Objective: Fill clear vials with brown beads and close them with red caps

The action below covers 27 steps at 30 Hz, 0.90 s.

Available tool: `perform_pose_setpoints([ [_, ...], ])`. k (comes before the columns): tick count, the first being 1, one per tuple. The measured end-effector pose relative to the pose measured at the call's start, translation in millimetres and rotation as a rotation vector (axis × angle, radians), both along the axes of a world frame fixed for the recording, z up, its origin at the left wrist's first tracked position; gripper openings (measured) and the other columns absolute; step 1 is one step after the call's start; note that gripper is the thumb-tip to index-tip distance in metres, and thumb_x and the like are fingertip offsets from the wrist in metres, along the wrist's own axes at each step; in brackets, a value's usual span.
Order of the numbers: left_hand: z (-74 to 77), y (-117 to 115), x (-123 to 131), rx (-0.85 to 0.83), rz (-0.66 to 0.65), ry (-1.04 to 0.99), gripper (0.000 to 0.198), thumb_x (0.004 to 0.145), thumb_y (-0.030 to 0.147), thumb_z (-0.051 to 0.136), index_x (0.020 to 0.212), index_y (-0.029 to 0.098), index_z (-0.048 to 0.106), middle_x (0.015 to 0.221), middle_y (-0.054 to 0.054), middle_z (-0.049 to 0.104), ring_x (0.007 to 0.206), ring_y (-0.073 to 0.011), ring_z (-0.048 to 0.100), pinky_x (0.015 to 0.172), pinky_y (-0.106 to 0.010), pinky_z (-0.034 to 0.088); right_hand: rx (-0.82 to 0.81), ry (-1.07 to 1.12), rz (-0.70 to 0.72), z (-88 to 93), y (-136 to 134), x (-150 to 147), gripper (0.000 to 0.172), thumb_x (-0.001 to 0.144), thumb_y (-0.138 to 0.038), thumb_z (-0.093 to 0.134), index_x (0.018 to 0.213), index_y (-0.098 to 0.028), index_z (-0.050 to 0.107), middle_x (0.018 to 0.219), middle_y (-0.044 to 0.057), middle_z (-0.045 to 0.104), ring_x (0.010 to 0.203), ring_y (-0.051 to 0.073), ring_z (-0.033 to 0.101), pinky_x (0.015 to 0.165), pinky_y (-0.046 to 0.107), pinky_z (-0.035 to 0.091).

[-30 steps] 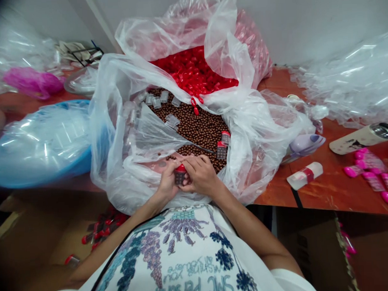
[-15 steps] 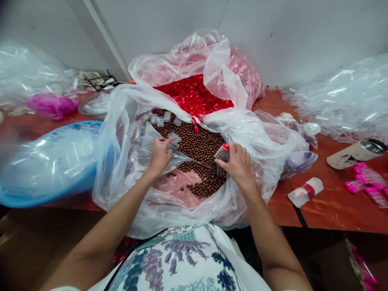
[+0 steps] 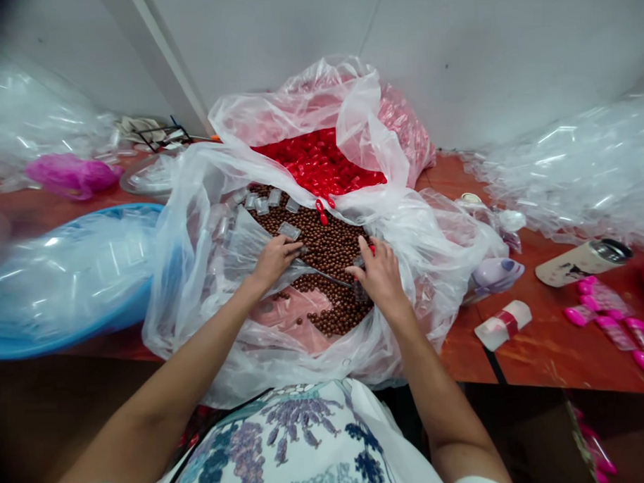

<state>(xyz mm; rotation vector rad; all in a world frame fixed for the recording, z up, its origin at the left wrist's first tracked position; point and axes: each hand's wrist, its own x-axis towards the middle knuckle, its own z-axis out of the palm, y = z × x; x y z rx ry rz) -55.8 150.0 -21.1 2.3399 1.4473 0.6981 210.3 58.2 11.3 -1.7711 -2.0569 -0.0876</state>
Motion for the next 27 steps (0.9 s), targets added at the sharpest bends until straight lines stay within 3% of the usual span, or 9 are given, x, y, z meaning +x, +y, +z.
perform_pose_setpoints([
  [3, -3.6, 1, 12, -0.040, -0.038, -0.036, 0.025, 0.083, 0.019, 0.057, 0.103, 0.021, 0.072, 0.094, -0.009, 0.062, 0.092, -0.0220, 0.055, 0.085, -0.033, 0.041, 0.038, 0.090, 0.096, -2.1, 11, -7, 0.052, 0.090, -0.037, 0.050, 0.138, -0.017, 0.042, 0.133, 0.019, 0.044, 0.123, 0.031, 0.041, 0.099, 0.050, 0.039],
  [7, -7.5, 1, 23, -0.104, -0.023, -0.231, 0.023, 0.079, 0.020, 0.062, 0.100, 0.021, 0.073, 0.097, -0.009, 0.067, 0.095, -0.0235, 0.057, 0.090, -0.035, 0.040, 0.065, 0.193, 0.190, -4.2, 39, -15, 0.043, 0.089, -0.020, 0.044, 0.131, -0.018, 0.050, 0.129, 0.016, 0.049, 0.121, 0.027, 0.045, 0.100, 0.048, 0.040],
  [11, -6.0, -1, 25, -0.198, 0.003, -0.489, 0.024, 0.079, 0.026, 0.063, 0.101, 0.022, 0.072, 0.101, -0.007, 0.070, 0.095, -0.0226, 0.061, 0.090, -0.035, 0.041, -0.035, 0.270, 0.235, -1.1, 78, -25, 0.042, 0.087, -0.012, 0.039, 0.125, -0.017, 0.057, 0.121, 0.012, 0.059, 0.114, 0.021, 0.053, 0.099, 0.040, 0.043],
  [18, 16.8, -26, 26, -0.534, 0.085, -0.968, 0.027, 0.070, 0.029, 0.072, 0.094, 0.017, 0.072, 0.090, -0.005, 0.071, 0.080, -0.0159, 0.063, 0.076, -0.028, 0.049, -0.175, 0.171, 0.146, 8.2, 139, -54, 0.038, 0.090, -0.015, 0.041, 0.125, -0.018, 0.056, 0.122, 0.008, 0.063, 0.112, 0.018, 0.057, 0.096, 0.032, 0.043],
  [23, 39.2, -57, 18, -0.874, 0.090, -1.319, 0.037, 0.062, 0.023, 0.079, 0.097, 0.015, 0.069, 0.094, -0.004, 0.069, 0.077, -0.0138, 0.064, 0.072, -0.028, 0.053, -0.200, 0.079, 0.024, 6.8, 150, -82, 0.039, 0.090, -0.032, 0.051, 0.126, -0.017, 0.052, 0.112, 0.014, 0.066, 0.104, 0.026, 0.061, 0.091, 0.039, 0.044],
  [27, 46.9, -74, 4, -0.928, 0.062, -1.324, 0.041, 0.062, 0.021, 0.080, 0.100, 0.016, 0.067, 0.099, -0.006, 0.068, 0.085, -0.0156, 0.065, 0.077, -0.029, 0.053, -0.219, 0.046, -0.024, 9.2, 147, -93, 0.033, 0.090, -0.028, 0.048, 0.121, -0.017, 0.056, 0.108, 0.014, 0.067, 0.101, 0.026, 0.061, 0.088, 0.038, 0.043],
])
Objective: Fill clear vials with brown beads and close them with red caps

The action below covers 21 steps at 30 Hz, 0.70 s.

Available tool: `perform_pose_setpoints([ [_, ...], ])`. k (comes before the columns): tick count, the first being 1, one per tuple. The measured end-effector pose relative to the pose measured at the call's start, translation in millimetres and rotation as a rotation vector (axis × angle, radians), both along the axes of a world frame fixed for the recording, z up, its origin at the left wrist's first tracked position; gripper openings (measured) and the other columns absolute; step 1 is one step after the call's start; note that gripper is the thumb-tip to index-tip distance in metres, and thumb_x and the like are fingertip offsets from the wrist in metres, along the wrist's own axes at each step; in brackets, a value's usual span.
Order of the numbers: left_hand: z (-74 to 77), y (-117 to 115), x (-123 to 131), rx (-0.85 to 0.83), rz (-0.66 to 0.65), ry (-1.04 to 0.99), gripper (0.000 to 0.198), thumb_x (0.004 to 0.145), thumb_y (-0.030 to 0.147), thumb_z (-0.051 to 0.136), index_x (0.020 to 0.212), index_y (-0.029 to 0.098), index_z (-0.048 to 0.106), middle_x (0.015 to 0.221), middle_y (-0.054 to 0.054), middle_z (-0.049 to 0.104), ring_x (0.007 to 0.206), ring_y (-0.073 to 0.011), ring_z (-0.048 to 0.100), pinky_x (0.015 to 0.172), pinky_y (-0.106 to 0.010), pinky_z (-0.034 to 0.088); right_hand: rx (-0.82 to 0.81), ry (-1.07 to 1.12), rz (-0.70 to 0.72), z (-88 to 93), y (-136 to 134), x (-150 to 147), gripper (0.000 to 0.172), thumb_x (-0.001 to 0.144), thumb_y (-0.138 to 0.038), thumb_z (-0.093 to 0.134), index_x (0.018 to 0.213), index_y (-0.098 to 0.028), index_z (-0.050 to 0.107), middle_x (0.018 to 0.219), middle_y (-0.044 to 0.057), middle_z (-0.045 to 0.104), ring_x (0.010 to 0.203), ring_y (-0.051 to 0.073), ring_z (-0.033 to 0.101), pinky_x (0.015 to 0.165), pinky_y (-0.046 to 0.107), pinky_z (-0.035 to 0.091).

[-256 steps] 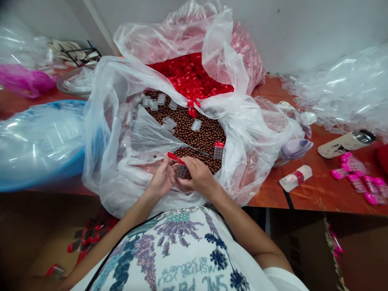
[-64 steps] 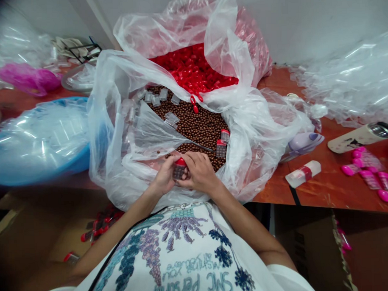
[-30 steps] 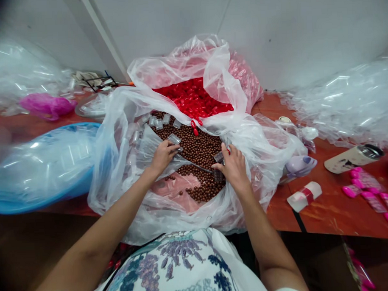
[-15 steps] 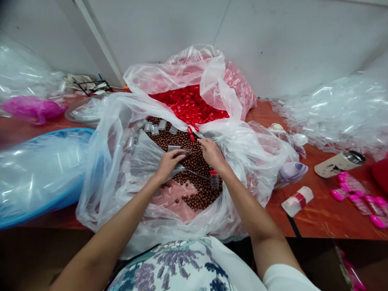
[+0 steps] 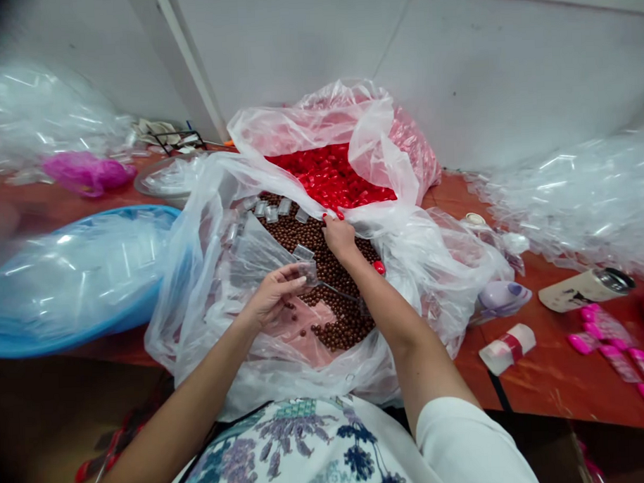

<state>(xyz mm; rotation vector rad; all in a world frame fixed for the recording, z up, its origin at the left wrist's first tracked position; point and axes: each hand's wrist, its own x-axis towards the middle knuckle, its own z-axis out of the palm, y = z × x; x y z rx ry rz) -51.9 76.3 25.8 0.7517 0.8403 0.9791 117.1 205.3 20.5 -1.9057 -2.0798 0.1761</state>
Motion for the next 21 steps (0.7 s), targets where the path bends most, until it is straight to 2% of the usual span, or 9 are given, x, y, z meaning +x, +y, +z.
perform_pose_setpoints([
  [2, -3.7, -5, -8, 0.005, -0.045, 0.085, 0.042, 0.061, 0.022, 0.079, 0.101, 0.016, 0.066, 0.094, -0.006, 0.069, 0.079, -0.0146, 0.065, 0.069, -0.025, 0.052, -0.009, -0.002, -0.009, 4.3, -4, 3, 0.031, 0.091, -0.027, 0.044, 0.117, -0.019, 0.058, 0.109, 0.012, 0.068, 0.100, 0.025, 0.062, 0.086, 0.036, 0.043],
  [5, -18.7, -11, -18, -0.047, -0.105, 0.264, 0.040, 0.056, 0.019, 0.079, 0.093, 0.016, 0.064, 0.074, -0.001, 0.065, 0.059, -0.0111, 0.060, 0.053, -0.020, 0.046, -0.003, 0.064, 0.011, 12.7, -16, 16, 0.028, 0.090, -0.033, 0.046, 0.110, -0.020, 0.061, 0.103, 0.007, 0.069, 0.093, 0.022, 0.062, 0.081, 0.031, 0.044],
  [9, -46.0, -17, -18, -0.038, -0.090, 0.521, 0.030, 0.050, 0.011, 0.075, 0.077, 0.015, 0.065, 0.057, 0.005, 0.057, 0.046, -0.0091, 0.052, 0.043, -0.019, 0.039, 0.037, 0.431, 0.118, 23.6, -49, 37, 0.028, 0.087, -0.041, 0.050, 0.097, -0.018, 0.062, 0.082, 0.002, 0.068, 0.074, 0.016, 0.060, 0.070, 0.028, 0.044],
  [11, -57.4, -17, -13, -0.001, -0.066, 0.603, 0.025, 0.050, 0.010, 0.072, 0.075, 0.015, 0.067, 0.054, 0.005, 0.056, 0.043, -0.0091, 0.050, 0.041, -0.018, 0.037, -0.021, 0.644, 0.146, 28.0, -74, 45, 0.030, 0.087, -0.042, 0.052, 0.103, -0.018, 0.059, 0.074, -0.001, 0.067, 0.068, 0.014, 0.060, 0.067, 0.026, 0.044],
  [13, -65.1, -13, -6, 0.009, -0.065, 0.628, 0.022, 0.052, 0.010, 0.070, 0.074, 0.016, 0.069, 0.054, 0.004, 0.058, 0.042, -0.0098, 0.051, 0.040, -0.019, 0.036, -0.088, 0.821, 0.150, 31.0, -102, 51, 0.037, 0.086, -0.043, 0.054, 0.114, -0.019, 0.053, 0.073, -0.001, 0.067, 0.069, 0.014, 0.062, 0.067, 0.027, 0.046],
  [16, -69.1, -5, 11, 0.009, -0.076, 0.630, 0.017, 0.054, 0.009, 0.068, 0.069, 0.017, 0.069, 0.054, 0.002, 0.061, 0.042, -0.0104, 0.052, 0.040, -0.019, 0.035, -0.155, 0.956, 0.131, 30.0, -143, 58, 0.047, 0.085, -0.044, 0.056, 0.126, -0.022, 0.049, 0.079, 0.000, 0.068, 0.077, 0.016, 0.064, 0.070, 0.029, 0.048],
  [21, -67.7, 8, 36, 0.012, -0.049, 0.591, 0.017, 0.054, 0.007, 0.069, 0.068, 0.016, 0.070, 0.053, 0.001, 0.062, 0.043, -0.0113, 0.053, 0.044, -0.021, 0.038, -0.161, 1.097, -0.019, 10.6, -193, 69, 0.042, 0.087, -0.045, 0.053, 0.123, -0.023, 0.054, 0.087, 0.002, 0.069, 0.078, 0.016, 0.064, 0.070, 0.030, 0.051],
])
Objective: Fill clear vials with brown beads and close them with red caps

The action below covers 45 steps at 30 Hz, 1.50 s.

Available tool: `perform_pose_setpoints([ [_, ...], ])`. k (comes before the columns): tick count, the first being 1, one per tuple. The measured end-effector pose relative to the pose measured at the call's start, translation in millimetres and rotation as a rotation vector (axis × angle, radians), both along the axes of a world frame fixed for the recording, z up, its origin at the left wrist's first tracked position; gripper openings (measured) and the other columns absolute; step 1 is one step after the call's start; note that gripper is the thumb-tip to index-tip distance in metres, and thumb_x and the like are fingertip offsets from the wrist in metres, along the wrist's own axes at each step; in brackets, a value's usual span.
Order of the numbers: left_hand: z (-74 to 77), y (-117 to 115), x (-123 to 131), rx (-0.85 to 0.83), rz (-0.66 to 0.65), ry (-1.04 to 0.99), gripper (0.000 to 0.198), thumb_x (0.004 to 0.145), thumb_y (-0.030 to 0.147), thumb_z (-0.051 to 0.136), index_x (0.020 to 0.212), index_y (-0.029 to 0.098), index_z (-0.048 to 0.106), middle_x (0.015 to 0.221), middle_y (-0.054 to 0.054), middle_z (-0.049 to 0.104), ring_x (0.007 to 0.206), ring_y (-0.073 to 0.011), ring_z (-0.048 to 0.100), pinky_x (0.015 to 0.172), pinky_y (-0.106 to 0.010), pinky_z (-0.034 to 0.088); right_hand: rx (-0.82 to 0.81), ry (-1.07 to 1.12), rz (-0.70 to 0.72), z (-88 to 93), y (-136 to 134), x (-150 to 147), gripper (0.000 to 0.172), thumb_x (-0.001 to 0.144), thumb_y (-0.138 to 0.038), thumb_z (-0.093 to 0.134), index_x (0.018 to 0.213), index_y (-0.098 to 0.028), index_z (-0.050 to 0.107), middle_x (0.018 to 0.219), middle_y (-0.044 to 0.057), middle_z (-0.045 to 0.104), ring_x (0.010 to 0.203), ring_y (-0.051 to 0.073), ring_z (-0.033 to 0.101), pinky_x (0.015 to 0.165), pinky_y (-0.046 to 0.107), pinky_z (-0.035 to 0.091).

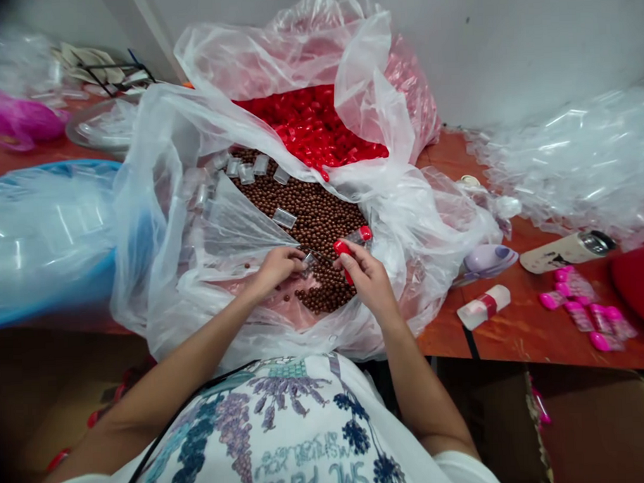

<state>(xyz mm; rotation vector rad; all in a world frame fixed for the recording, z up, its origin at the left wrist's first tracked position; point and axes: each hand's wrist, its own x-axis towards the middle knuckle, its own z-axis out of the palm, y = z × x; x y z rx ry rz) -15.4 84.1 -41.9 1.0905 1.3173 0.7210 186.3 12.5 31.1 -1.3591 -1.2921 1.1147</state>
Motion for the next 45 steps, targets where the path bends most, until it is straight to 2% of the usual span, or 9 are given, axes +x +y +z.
perform_pose_setpoints([
  [8, -3.2, -9, 7, -0.113, -0.012, -0.350, 0.034, 0.055, 0.014, 0.079, 0.086, 0.012, 0.069, 0.073, -0.003, 0.067, 0.062, -0.0123, 0.062, 0.064, -0.026, 0.051, -0.076, 0.227, -0.123, -25.2, -27, 5, 0.036, 0.082, -0.041, 0.062, 0.113, -0.024, 0.056, 0.100, 0.004, 0.067, 0.073, 0.013, 0.061, 0.067, 0.027, 0.051],
  [11, 3.4, -16, 6, -0.188, 0.005, -0.438, 0.041, 0.056, 0.017, 0.081, 0.094, 0.011, 0.067, 0.081, -0.005, 0.068, 0.063, -0.0133, 0.064, 0.065, -0.027, 0.053, -0.075, 0.288, -0.142, -24.1, -24, 1, 0.037, 0.079, -0.040, 0.065, 0.111, -0.025, 0.057, 0.103, 0.003, 0.065, 0.080, 0.013, 0.062, 0.069, 0.026, 0.051],
  [16, 19.1, -29, -3, -0.267, -0.036, -0.531, 0.047, 0.061, 0.019, 0.081, 0.104, 0.014, 0.063, 0.089, -0.009, 0.069, 0.067, -0.0185, 0.068, 0.059, -0.028, 0.054, -0.085, 0.295, -0.119, -22.1, -19, -9, 0.033, 0.079, -0.042, 0.063, 0.108, -0.025, 0.059, 0.096, 0.001, 0.066, 0.072, 0.011, 0.059, 0.066, 0.024, 0.050],
  [21, 37.6, -49, -16, -0.224, -0.035, -0.632, 0.042, 0.064, 0.015, 0.079, 0.104, 0.013, 0.063, 0.099, -0.009, 0.069, 0.082, -0.0183, 0.069, 0.073, -0.029, 0.055, -0.095, 0.298, -0.088, -23.5, -18, -18, 0.033, 0.082, -0.043, 0.059, 0.109, -0.025, 0.058, 0.093, 0.000, 0.066, 0.059, 0.007, 0.052, 0.051, 0.020, 0.044],
  [27, 48.4, -67, -32, -0.077, 0.005, -0.548, 0.041, 0.063, 0.019, 0.080, 0.101, 0.015, 0.065, 0.099, -0.007, 0.069, 0.079, -0.0146, 0.066, 0.072, -0.026, 0.054, -0.106, 0.260, -0.072, -22.4, -19, -31, 0.036, 0.084, -0.049, 0.054, 0.109, -0.023, 0.056, 0.078, -0.002, 0.063, 0.047, 0.006, 0.042, 0.039, 0.018, 0.033],
  [32, 44.2, -70, -39, -0.026, 0.015, -0.514, 0.045, 0.064, 0.021, 0.079, 0.106, 0.016, 0.065, 0.107, -0.008, 0.067, 0.085, -0.0163, 0.065, 0.072, -0.027, 0.055, -0.083, 0.125, -0.056, -20.2, -15, -38, 0.033, 0.085, -0.047, 0.054, 0.103, -0.022, 0.063, 0.066, -0.003, 0.056, 0.053, 0.009, 0.046, 0.045, 0.020, 0.037],
  [37, 43.0, -75, -34, -0.034, -0.012, -0.543, 0.048, 0.063, 0.024, 0.079, 0.109, 0.016, 0.066, 0.109, -0.009, 0.068, 0.084, -0.0179, 0.066, 0.079, -0.034, 0.055, 0.057, 0.007, -0.009, -17.2, -9, -44, 0.029, 0.088, -0.042, 0.050, 0.107, -0.024, 0.064, 0.096, 0.001, 0.066, 0.075, 0.013, 0.058, 0.064, 0.024, 0.046],
  [42, 44.2, -78, -28, 0.012, -0.005, -0.505, 0.045, 0.059, 0.025, 0.081, 0.101, 0.015, 0.070, 0.105, -0.008, 0.070, 0.084, -0.0190, 0.067, 0.081, -0.035, 0.055, 0.114, -0.194, 0.093, -11.9, -10, -50, 0.030, 0.092, -0.042, 0.046, 0.098, -0.021, 0.067, 0.087, 0.002, 0.068, 0.081, 0.016, 0.062, 0.075, 0.029, 0.048],
  [45, 41.9, -78, -28, 0.050, 0.009, -0.463, 0.044, 0.059, 0.025, 0.081, 0.100, 0.015, 0.071, 0.100, -0.007, 0.071, 0.083, -0.0186, 0.067, 0.083, -0.035, 0.053, 0.283, -0.419, 0.168, -5.9, -13, -50, 0.031, 0.095, -0.039, 0.043, 0.105, -0.020, 0.065, 0.099, 0.006, 0.066, 0.093, 0.018, 0.061, 0.085, 0.032, 0.046],
])
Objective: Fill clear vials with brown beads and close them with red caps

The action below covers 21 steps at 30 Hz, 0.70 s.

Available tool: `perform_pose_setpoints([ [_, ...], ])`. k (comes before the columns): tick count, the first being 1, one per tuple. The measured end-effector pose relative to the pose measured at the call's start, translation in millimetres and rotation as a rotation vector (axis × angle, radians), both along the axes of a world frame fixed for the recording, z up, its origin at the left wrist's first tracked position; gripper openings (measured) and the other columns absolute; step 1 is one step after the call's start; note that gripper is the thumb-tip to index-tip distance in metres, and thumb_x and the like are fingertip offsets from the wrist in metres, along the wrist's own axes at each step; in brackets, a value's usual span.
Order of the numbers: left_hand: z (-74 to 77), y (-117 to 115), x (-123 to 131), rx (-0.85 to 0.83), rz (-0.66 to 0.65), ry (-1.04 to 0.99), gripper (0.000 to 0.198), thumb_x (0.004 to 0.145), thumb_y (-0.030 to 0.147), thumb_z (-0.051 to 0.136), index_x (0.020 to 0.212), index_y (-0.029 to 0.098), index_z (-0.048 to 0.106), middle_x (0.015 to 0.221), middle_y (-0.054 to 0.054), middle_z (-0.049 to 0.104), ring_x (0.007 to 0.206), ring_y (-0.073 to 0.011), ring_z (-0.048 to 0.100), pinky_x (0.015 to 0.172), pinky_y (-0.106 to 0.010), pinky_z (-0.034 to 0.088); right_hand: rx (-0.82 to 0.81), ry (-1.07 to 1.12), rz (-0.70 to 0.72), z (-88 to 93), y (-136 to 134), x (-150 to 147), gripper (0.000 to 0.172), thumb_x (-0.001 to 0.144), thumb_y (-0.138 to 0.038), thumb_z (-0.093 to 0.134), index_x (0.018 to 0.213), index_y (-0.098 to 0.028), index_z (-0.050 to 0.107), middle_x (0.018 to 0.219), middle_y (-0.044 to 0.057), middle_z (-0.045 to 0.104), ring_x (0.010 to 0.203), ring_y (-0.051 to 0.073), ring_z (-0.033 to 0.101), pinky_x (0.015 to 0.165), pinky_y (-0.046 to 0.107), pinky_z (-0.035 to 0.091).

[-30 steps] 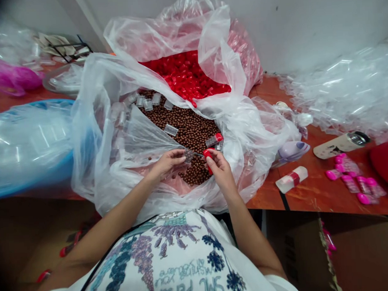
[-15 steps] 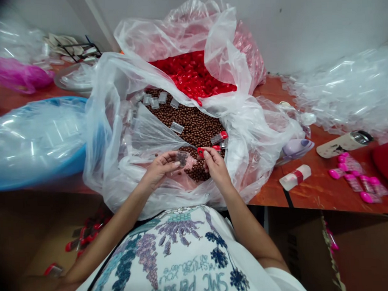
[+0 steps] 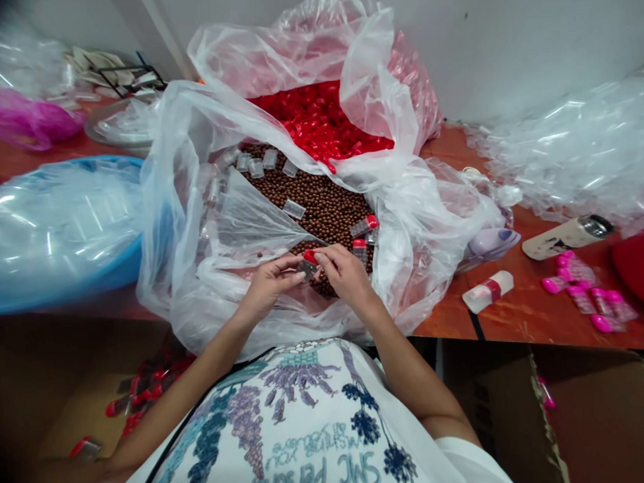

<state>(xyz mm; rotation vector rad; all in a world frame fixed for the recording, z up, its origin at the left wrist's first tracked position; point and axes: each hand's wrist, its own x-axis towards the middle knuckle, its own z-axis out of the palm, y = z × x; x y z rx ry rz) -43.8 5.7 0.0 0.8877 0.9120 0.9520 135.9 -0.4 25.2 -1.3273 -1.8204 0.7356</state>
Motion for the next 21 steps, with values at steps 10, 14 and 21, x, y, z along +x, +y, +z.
perform_pose_setpoints([
  [10, -5.4, -7, 3, -0.004, 0.108, 0.037, 0.048, 0.058, 0.027, 0.082, 0.103, 0.015, 0.071, 0.095, -0.008, 0.072, 0.081, -0.0192, 0.067, 0.079, -0.033, 0.053, 0.367, -0.654, 0.069, -10.3, -3, 0, 0.070, 0.083, -0.063, 0.047, 0.126, -0.007, 0.050, 0.102, 0.017, 0.059, 0.091, 0.029, 0.051, 0.079, 0.042, 0.044],
  [14, -5.7, -10, 3, -0.017, 0.154, 0.028, 0.045, 0.058, 0.026, 0.082, 0.101, 0.016, 0.072, 0.087, -0.006, 0.073, 0.075, -0.0171, 0.067, 0.075, -0.030, 0.053, 0.417, -0.669, 0.094, -14.0, 0, 6, 0.069, 0.083, -0.064, 0.048, 0.125, -0.009, 0.052, 0.094, 0.015, 0.059, 0.086, 0.029, 0.050, 0.077, 0.042, 0.041],
  [21, 3.2, -10, -5, 0.024, 0.155, 0.100, 0.043, 0.059, 0.026, 0.081, 0.101, 0.017, 0.073, 0.090, -0.005, 0.073, 0.075, -0.0155, 0.065, 0.079, -0.030, 0.052, 0.410, -0.514, 0.131, -16.8, -3, 6, 0.067, 0.086, -0.054, 0.051, 0.137, -0.012, 0.042, 0.100, 0.014, 0.060, 0.090, 0.027, 0.051, 0.082, 0.041, 0.043],
])
